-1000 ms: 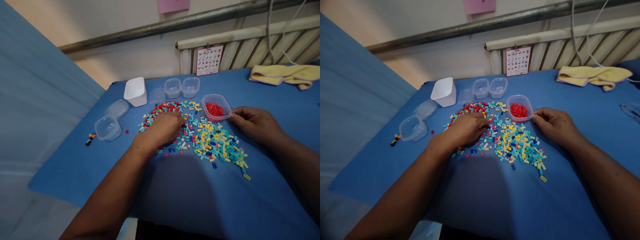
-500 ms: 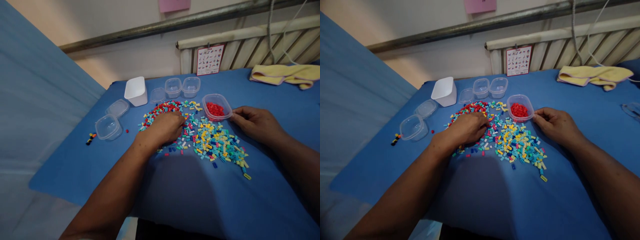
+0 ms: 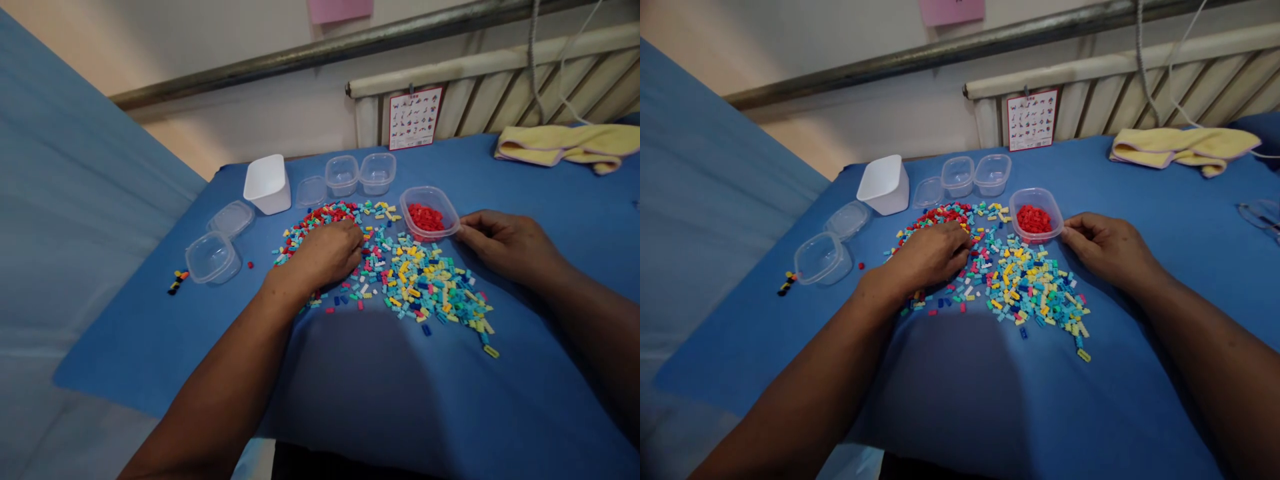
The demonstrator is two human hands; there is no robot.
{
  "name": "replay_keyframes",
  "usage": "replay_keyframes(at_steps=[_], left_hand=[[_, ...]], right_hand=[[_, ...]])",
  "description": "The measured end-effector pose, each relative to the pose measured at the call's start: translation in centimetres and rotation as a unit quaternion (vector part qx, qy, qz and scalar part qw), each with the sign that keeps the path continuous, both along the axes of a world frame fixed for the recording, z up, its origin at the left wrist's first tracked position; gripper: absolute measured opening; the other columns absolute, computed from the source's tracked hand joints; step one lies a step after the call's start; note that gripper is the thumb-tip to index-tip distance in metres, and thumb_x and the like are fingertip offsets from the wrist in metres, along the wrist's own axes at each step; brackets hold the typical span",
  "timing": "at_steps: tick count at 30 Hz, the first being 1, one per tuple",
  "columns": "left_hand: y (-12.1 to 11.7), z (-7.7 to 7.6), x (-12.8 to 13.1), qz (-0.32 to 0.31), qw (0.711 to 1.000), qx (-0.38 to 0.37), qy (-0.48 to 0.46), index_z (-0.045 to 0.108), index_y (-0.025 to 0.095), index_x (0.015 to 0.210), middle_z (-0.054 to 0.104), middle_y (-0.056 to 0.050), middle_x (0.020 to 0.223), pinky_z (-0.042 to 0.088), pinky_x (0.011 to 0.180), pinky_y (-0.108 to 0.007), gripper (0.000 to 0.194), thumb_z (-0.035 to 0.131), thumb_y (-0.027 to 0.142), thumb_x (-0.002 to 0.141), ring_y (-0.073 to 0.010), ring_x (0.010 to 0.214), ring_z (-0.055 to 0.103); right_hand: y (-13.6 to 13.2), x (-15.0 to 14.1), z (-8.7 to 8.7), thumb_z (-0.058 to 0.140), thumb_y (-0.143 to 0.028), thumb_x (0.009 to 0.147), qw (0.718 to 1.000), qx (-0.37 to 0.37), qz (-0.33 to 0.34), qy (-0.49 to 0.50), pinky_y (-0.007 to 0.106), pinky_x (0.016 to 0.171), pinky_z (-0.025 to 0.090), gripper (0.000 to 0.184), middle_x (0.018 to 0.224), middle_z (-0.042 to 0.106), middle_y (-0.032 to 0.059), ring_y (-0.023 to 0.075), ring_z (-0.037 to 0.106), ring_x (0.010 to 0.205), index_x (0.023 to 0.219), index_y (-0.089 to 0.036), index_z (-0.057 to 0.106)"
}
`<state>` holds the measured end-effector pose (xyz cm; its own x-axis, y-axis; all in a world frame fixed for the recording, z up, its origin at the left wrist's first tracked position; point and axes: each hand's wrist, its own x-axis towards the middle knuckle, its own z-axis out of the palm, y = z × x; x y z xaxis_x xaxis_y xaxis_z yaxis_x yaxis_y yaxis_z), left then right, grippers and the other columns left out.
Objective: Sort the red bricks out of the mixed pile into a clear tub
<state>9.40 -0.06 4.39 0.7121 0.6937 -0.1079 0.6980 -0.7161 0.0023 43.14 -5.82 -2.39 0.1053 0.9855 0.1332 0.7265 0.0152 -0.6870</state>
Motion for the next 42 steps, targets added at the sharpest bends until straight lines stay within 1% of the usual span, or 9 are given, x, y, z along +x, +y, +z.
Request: replay_keyframes(at_steps=[4, 9, 15, 20, 28, 32, 35, 38, 42], left_hand=[[0.1, -0.4, 0.1, -0.040, 0.998, -0.014, -0.038, 0.072, 0.017, 0.114, 0.072, -0.013, 0.119, 0.054, 0.093, -0.037, 0.026, 0.048, 0.021, 0.107, -0.0258, 0.108, 0.068], [0.1, -1.1, 0.3, -0.080, 0.994, -0.029, -0.073, 0.074, 0.016, 0.114, 0.073, -0.012, 0.117, 0.054, 0.097, -0.037, 0.027, 0.047, 0.017, 0.108, -0.0239, 0.109, 0.067], [0.2, -1.3, 0.5, -0.063, 0.994, -0.028, -0.079, 0.073, 0.018, 0.118, 0.075, -0.010, 0.120, 0.055, 0.093, -0.038, 0.026, 0.049, 0.022, 0.108, -0.0248, 0.109, 0.070], [0.1, -0.9, 0.6, -0.035, 0.998, -0.027, -0.048, 0.072, 0.019, 0.113, 0.076, -0.010, 0.118, 0.053, 0.084, -0.038, 0.021, 0.054, 0.026, 0.104, -0.0269, 0.107, 0.071], [-0.1, -0.6, 1.1, -0.059, 0.998, -0.016, -0.011, 0.069, 0.017, 0.105, 0.076, -0.012, 0.115, 0.051, 0.081, -0.039, 0.023, 0.048, 0.026, 0.106, -0.0267, 0.102, 0.071], [0.0, -0.5, 1.1, -0.019, 1.000, -0.012, -0.002, 0.071, 0.017, 0.107, 0.077, -0.012, 0.115, 0.050, 0.078, -0.039, 0.022, 0.051, 0.026, 0.103, -0.0277, 0.100, 0.072], [0.2, 0.1, 0.8, 0.024, 0.998, -0.011, -0.058, 0.073, 0.017, 0.109, 0.078, -0.011, 0.113, 0.050, 0.080, -0.038, 0.023, 0.052, 0.024, 0.102, -0.0258, 0.097, 0.071], [0.2, 1.1, 0.8, 0.065, 0.986, -0.045, -0.150, 0.074, 0.018, 0.110, 0.079, -0.008, 0.108, 0.050, 0.077, -0.036, 0.023, 0.055, 0.026, 0.101, -0.0223, 0.090, 0.070], [0.3, 2.6, 2.8, 0.065, 0.969, -0.080, -0.226, 0.075, 0.018, 0.114, 0.079, -0.005, 0.100, 0.049, 0.076, -0.034, 0.023, 0.058, 0.027, 0.101, -0.0197, 0.084, 0.068]], right_hand=[[0.2, 0.0, -0.1, 0.065, -0.068, 0.096, 1.000, 0.009, -0.001, -0.003, 0.039, 0.066, 0.049, 0.048, 0.088, 0.083, 0.0071, 0.0263, 0.071, 0.074, 0.106, -0.026, 0.085], [0.3, 0.1, -0.3, 0.064, -0.070, 0.097, 1.000, 0.012, 0.000, -0.010, 0.038, 0.065, 0.049, 0.048, 0.087, 0.083, 0.0066, 0.0258, 0.070, 0.072, 0.106, -0.027, 0.085], [0.2, 0.1, -0.4, 0.064, -0.074, 0.096, 1.000, 0.010, -0.002, -0.002, 0.039, 0.065, 0.049, 0.051, 0.088, 0.083, 0.0066, 0.0271, 0.070, 0.075, 0.106, -0.028, 0.084], [0.2, 0.1, -0.5, 0.064, -0.073, 0.096, 1.000, 0.004, -0.003, -0.001, 0.039, 0.066, 0.049, 0.048, 0.088, 0.083, 0.0062, 0.0275, 0.071, 0.075, 0.105, -0.030, 0.084], [0.2, 0.1, -0.4, 0.063, -0.065, 0.097, 1.000, 0.013, 0.001, -0.007, 0.038, 0.066, 0.048, 0.043, 0.086, 0.082, 0.0047, 0.0252, 0.069, 0.072, 0.106, -0.028, 0.084], [0.2, 0.0, -0.3, 0.064, -0.064, 0.097, 1.000, 0.004, -0.001, -0.004, 0.039, 0.066, 0.048, 0.040, 0.089, 0.083, 0.0051, 0.0265, 0.071, 0.074, 0.104, -0.030, 0.084], [0.3, 0.0, -0.3, 0.064, -0.063, 0.098, 1.000, 0.007, -0.001, -0.002, 0.038, 0.066, 0.048, 0.039, 0.089, 0.083, 0.0049, 0.0259, 0.071, 0.074, 0.102, -0.030, 0.084], [0.4, -0.1, -0.4, 0.064, -0.063, 0.099, 1.000, 0.018, 0.004, -0.001, 0.037, 0.066, 0.049, 0.040, 0.086, 0.082, 0.0039, 0.0241, 0.070, 0.072, 0.102, -0.029, 0.084], [0.6, 0.0, -0.6, 0.063, -0.062, 0.101, 1.000, 0.023, 0.013, 0.002, 0.036, 0.067, 0.051, 0.041, 0.089, 0.083, 0.0041, 0.0237, 0.072, 0.075, 0.105, -0.027, 0.084]])
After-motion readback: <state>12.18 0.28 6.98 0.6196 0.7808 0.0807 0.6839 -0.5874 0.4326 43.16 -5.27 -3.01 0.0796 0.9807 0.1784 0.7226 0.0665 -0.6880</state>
